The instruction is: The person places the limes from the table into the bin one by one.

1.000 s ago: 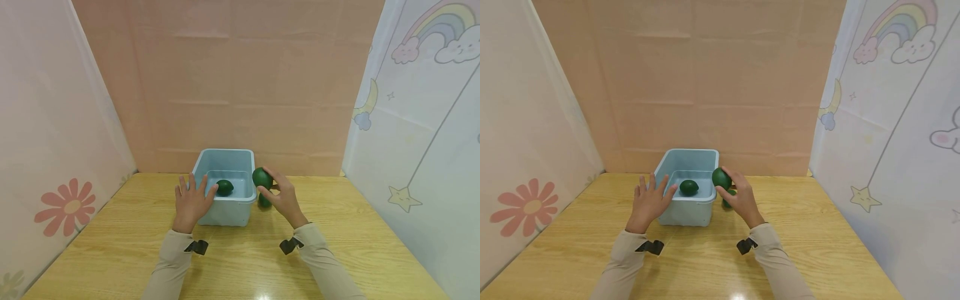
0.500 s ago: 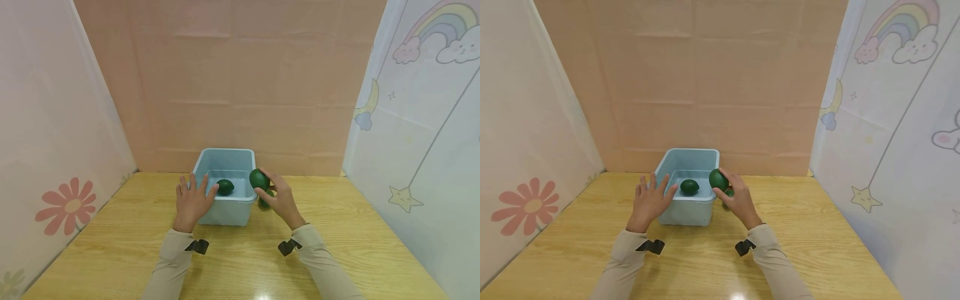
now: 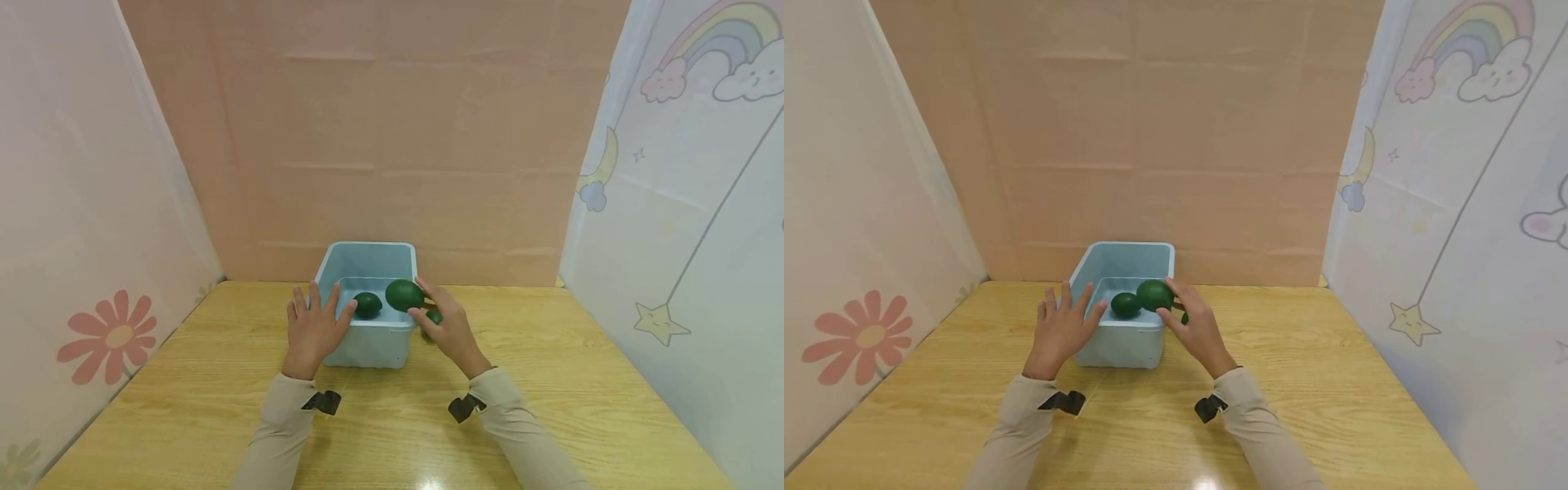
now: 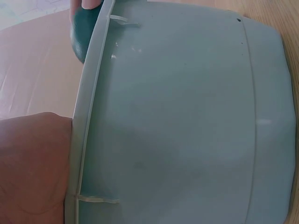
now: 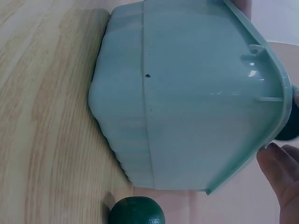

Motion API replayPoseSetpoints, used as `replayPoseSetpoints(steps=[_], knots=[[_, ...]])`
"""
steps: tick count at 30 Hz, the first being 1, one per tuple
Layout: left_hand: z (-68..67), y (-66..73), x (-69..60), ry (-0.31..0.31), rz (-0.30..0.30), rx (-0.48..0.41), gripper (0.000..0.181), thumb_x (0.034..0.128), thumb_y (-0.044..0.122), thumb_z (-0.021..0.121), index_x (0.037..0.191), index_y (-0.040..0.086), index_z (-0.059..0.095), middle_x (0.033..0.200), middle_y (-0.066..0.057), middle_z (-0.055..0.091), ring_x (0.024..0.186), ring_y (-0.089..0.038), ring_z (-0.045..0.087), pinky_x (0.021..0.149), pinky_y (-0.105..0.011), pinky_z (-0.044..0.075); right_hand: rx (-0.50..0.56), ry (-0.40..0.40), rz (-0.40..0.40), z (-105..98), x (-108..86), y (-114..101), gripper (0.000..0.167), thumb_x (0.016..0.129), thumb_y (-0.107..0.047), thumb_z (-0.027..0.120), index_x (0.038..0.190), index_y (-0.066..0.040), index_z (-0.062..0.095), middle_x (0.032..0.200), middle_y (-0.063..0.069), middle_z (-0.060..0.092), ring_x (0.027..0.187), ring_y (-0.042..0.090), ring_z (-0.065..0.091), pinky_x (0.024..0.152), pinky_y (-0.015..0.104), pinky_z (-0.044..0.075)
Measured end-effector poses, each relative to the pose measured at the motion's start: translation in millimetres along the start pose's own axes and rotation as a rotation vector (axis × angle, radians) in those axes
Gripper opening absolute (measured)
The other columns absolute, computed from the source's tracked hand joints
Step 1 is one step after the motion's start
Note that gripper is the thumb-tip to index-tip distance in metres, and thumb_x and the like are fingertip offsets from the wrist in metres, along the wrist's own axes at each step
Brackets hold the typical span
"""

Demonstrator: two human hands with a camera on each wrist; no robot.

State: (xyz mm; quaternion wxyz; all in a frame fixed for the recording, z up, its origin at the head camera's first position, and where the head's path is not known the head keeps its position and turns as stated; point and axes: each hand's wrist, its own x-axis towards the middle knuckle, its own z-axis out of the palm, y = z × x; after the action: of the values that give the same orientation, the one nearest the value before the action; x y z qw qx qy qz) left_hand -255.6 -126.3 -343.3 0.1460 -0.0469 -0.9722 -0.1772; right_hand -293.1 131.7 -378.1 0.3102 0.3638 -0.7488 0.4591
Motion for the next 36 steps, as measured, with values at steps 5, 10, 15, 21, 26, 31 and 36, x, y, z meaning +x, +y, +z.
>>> replayPoseSetpoints(steps=[5,10,15,21,26,31,36], knots=[[1.2,0.8,0.9,0.009,0.009,0.008,0.068,0.1039,0.055,0.041,0.157,0.012,0.036,0.158,-0.034,0.019,0.144,-0.060,0.006,0.114,-0.071,0.011,-0.006,-0.003,-0.010,-3.5,3.7,-29.2,0.053,0.084,0.012,0.072,0.134,0.012,0.054,0.122,0.033,0.060,0.102,0.049,0.066,0.080,0.049,0.058],[1.5,0.9,0.3,0.009,0.010,0.012,0.067,0.1041,0.054,0.042,0.157,0.012,0.036,0.158,-0.035,0.020,0.144,-0.060,0.006,0.113,-0.071,0.011,-0.010,0.006,-0.006,-1.8,3.1,-28.6,0.049,0.085,0.013,0.071,0.132,0.013,0.055,0.121,0.034,0.060,0.101,0.050,0.065,0.080,0.048,0.058],[1.1,0.0,-0.9,0.014,0.010,0.021,0.066,0.1041,0.053,0.043,0.156,0.012,0.037,0.157,-0.035,0.022,0.144,-0.060,0.009,0.113,-0.071,0.014,-0.008,0.014,-0.012,4.4,-2.5,-1.0,0.051,0.085,0.010,0.073,0.133,0.007,0.057,0.121,0.027,0.062,0.103,0.044,0.067,0.080,0.047,0.058],[0.3,-0.7,-0.6,0.011,0.002,0.010,0.066,0.1043,0.053,0.041,0.156,0.013,0.037,0.158,-0.035,0.020,0.144,-0.060,0.007,0.114,-0.070,0.012,-0.016,0.018,-0.021,2.4,-2.6,4.5,0.048,0.087,0.005,0.073,0.133,0.002,0.059,0.121,0.023,0.063,0.106,0.037,0.066,0.080,0.047,0.059],[0.9,-1.8,0.0,0.023,0.013,0.020,0.065,0.1045,0.052,0.042,0.156,0.012,0.038,0.156,-0.036,0.022,0.144,-0.060,0.008,0.113,-0.071,0.014,-0.020,0.004,-0.011,1.2,-2.1,4.7,0.045,0.090,0.001,0.072,0.133,0.001,0.060,0.124,0.021,0.063,0.109,0.036,0.065,0.080,0.051,0.058],[0.3,-1.7,0.7,-0.002,0.007,0.012,0.066,0.1046,0.053,0.040,0.157,0.013,0.035,0.158,-0.035,0.019,0.145,-0.059,0.005,0.114,-0.071,0.011,-0.052,0.003,-0.006,1.0,-2.4,5.9,0.046,0.089,0.000,0.074,0.133,0.002,0.060,0.125,0.018,0.063,0.110,0.036,0.064,0.082,0.043,0.059],[1.6,-2.7,1.6,0.001,0.005,-0.020,0.065,0.1048,0.052,0.040,0.157,0.012,0.035,0.159,-0.034,0.018,0.145,-0.059,0.003,0.114,-0.071,0.009,-0.058,0.012,-0.012,0.5,-1.6,5.7,0.046,0.088,0.000,0.074,0.132,0.002,0.060,0.123,0.019,0.064,0.108,0.039,0.064,0.082,0.041,0.059]])
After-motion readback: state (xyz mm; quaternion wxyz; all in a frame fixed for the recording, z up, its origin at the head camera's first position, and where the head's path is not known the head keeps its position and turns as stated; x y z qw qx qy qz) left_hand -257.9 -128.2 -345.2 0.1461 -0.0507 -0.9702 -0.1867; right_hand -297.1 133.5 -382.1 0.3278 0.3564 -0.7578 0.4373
